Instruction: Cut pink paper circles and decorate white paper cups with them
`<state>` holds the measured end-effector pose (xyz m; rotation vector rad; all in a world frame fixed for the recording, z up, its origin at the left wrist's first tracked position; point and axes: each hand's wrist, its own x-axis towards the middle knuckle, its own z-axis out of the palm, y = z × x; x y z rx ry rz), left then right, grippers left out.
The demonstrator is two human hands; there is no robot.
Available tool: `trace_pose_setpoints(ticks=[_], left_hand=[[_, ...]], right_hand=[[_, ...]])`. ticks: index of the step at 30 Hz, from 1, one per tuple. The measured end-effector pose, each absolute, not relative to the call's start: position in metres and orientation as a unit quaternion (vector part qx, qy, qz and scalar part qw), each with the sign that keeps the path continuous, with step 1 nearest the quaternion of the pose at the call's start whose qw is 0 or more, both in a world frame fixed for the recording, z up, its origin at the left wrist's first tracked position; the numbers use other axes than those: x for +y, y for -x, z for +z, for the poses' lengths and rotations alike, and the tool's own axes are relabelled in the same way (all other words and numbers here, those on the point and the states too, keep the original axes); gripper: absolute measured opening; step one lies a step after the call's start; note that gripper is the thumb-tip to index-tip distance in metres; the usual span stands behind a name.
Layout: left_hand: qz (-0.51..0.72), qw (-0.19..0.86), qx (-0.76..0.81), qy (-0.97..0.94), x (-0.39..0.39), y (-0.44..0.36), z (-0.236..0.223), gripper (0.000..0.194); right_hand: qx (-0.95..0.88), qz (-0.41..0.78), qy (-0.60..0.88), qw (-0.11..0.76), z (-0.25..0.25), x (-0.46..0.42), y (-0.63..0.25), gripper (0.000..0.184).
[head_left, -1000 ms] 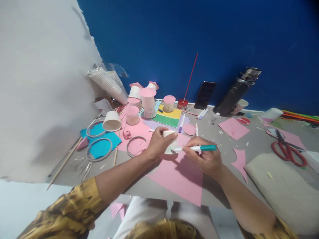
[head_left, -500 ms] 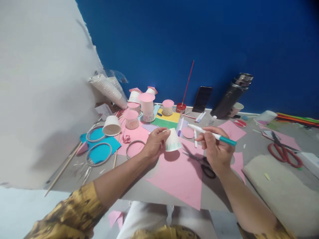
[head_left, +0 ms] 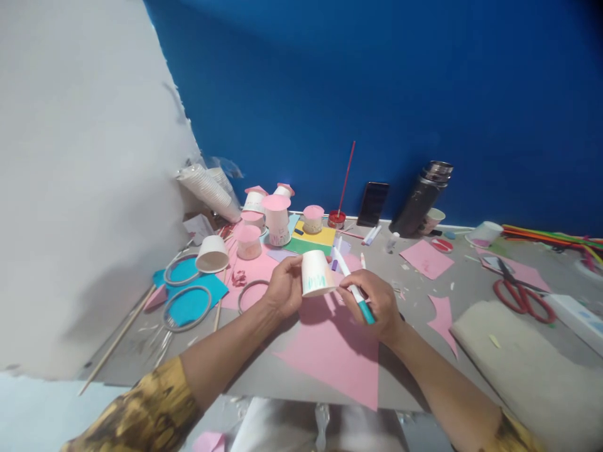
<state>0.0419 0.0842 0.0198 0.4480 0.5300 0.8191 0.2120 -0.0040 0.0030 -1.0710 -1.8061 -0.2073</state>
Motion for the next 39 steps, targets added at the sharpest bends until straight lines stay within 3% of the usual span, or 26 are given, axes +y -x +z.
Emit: trace_pose_setpoints(ticks=[8,11,15,20,26,39], left_hand=[[0.378,0.866,0.252,-0.211,0.083,-0.045,0.018,0.037],[0.396,0.838,0.274,-0.257,0.078,-0.046,0.014,0.027],[0.391,0.806,0.275,-0.348,0.078,-0.044,0.011,0.029],[0.416,0.799,0.322,-0.292,0.095,-0.035,0.016,0.021],[0.408,0.82,0.287,-0.28,0.098,-0.03,0.021,0.038],[0.389,0.808,0.276,-0.345,0.092,-0.035,0.013,0.045]], right_hand=[[-0.766,-0.202,0.425,0.438,0.002,-0.005,-0.212,0.014],[-0.757,-0.248,0.439,0.416,0.001,-0.007,-0.212,0.013],[-0.762,-0.277,0.44,0.385,0.001,-0.008,-0.21,0.013],[-0.717,-0.142,0.456,0.507,0.01,-0.011,-0.213,0.012],[-0.608,0.016,0.472,0.639,0.019,-0.021,-0.227,0.017],[-0.696,0.09,0.444,0.556,0.024,-0.03,-0.214,0.01]])
